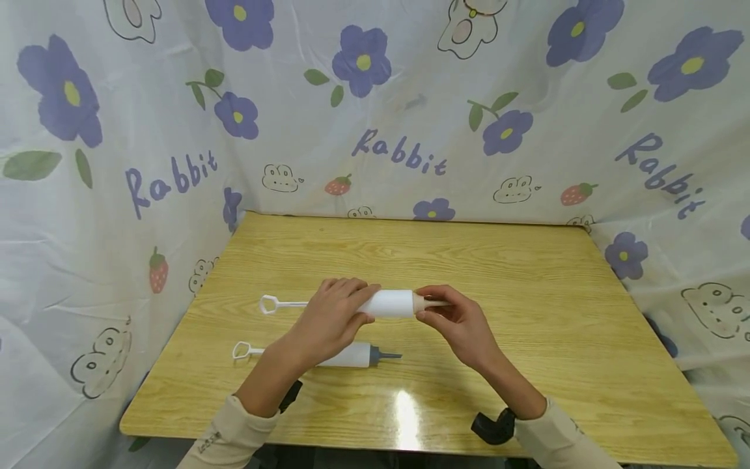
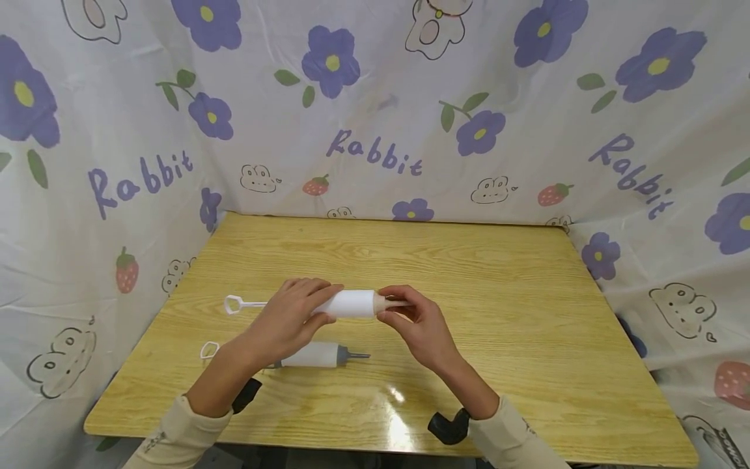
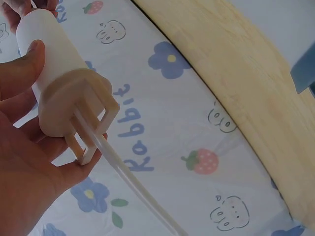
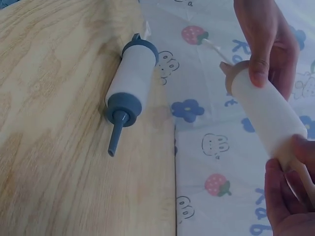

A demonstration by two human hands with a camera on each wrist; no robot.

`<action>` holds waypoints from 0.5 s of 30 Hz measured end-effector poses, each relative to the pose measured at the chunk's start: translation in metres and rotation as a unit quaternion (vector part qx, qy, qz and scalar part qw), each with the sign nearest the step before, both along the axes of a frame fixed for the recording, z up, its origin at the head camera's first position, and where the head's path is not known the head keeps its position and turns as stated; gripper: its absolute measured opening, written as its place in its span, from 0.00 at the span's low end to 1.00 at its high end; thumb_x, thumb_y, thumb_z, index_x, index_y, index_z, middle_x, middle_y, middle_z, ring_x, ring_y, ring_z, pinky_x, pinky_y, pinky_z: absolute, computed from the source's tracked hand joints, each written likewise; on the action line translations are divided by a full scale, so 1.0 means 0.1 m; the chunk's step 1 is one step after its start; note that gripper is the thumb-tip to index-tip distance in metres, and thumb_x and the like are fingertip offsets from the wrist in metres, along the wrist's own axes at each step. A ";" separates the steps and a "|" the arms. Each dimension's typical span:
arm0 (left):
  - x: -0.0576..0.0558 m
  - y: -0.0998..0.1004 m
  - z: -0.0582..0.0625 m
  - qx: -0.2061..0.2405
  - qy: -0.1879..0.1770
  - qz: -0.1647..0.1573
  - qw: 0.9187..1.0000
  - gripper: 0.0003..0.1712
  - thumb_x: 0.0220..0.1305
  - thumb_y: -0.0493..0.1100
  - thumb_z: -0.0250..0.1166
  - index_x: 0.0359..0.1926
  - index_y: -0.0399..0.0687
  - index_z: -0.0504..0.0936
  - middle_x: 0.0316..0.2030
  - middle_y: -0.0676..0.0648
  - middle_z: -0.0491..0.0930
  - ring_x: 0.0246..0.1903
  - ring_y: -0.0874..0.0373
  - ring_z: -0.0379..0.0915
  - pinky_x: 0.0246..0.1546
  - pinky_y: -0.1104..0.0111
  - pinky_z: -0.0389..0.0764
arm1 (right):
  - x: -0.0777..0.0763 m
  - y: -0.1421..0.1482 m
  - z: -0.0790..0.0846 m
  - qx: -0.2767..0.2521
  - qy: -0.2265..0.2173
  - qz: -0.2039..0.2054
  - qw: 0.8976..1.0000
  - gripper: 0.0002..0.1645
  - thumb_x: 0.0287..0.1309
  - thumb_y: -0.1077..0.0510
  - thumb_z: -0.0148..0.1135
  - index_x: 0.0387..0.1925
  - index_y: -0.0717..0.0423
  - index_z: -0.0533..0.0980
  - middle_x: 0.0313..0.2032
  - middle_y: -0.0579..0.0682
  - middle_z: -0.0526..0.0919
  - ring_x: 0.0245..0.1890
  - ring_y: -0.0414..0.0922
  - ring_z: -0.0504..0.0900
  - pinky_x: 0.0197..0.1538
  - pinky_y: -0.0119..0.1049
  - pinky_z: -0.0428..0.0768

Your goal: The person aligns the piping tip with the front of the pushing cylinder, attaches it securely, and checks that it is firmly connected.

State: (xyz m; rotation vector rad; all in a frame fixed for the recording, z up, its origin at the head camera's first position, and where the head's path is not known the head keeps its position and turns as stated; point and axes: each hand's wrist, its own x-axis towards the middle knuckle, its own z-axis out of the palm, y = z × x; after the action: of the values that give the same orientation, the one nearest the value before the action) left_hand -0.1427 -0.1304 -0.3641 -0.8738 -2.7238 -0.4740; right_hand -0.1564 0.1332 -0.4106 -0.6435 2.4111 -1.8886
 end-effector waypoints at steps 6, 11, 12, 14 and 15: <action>0.02 0.00 0.03 -0.001 0.009 -0.002 1.000 0.27 0.65 0.44 0.73 0.63 0.45 0.81 0.54 0.45 0.84 0.56 0.44 0.80 0.61 0.46 0.76 | -0.03 0.01 0.04 0.043 -0.037 -0.019 0.998 0.17 0.72 0.50 0.64 0.55 0.54 0.83 0.49 0.56 0.88 0.43 0.46 0.90 0.49 0.34 0.87; 0.01 -0.01 0.04 -0.009 0.024 0.003 1.000 0.27 0.64 0.44 0.74 0.63 0.44 0.82 0.53 0.44 0.84 0.56 0.44 0.80 0.60 0.45 0.77 | -0.06 0.03 0.07 0.074 -0.047 -0.010 0.996 0.22 0.75 0.46 0.60 0.60 0.54 0.80 0.48 0.57 0.88 0.44 0.49 0.89 0.50 0.37 0.87; 0.01 -0.01 0.04 -0.012 0.026 0.006 1.000 0.27 0.63 0.44 0.74 0.63 0.45 0.82 0.53 0.44 0.84 0.56 0.44 0.80 0.60 0.45 0.77 | -0.06 0.04 0.08 0.077 -0.044 -0.005 0.996 0.23 0.74 0.47 0.61 0.63 0.52 0.78 0.51 0.56 0.87 0.48 0.51 0.88 0.52 0.38 0.86; 0.00 -0.02 0.04 -0.015 0.029 0.010 0.999 0.28 0.63 0.45 0.74 0.63 0.45 0.82 0.53 0.44 0.85 0.56 0.44 0.81 0.59 0.46 0.77 | -0.06 0.05 0.09 0.078 -0.037 0.008 0.996 0.26 0.72 0.48 0.63 0.67 0.49 0.75 0.58 0.55 0.84 0.54 0.53 0.86 0.56 0.39 0.86; 0.00 -0.03 0.04 -0.015 0.029 0.012 0.999 0.28 0.63 0.45 0.74 0.63 0.45 0.82 0.53 0.44 0.85 0.56 0.44 0.81 0.59 0.46 0.77 | -0.06 0.05 0.10 0.079 -0.033 0.014 0.996 0.27 0.71 0.49 0.65 0.68 0.48 0.74 0.60 0.53 0.82 0.57 0.53 0.84 0.57 0.40 0.85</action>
State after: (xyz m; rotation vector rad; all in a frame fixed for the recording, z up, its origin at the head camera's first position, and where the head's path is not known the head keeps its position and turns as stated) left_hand -0.1427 -0.1331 -0.3602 -0.8481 -2.6917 -0.3971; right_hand -0.1623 0.1383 -0.4010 -0.5926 2.4639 -1.6605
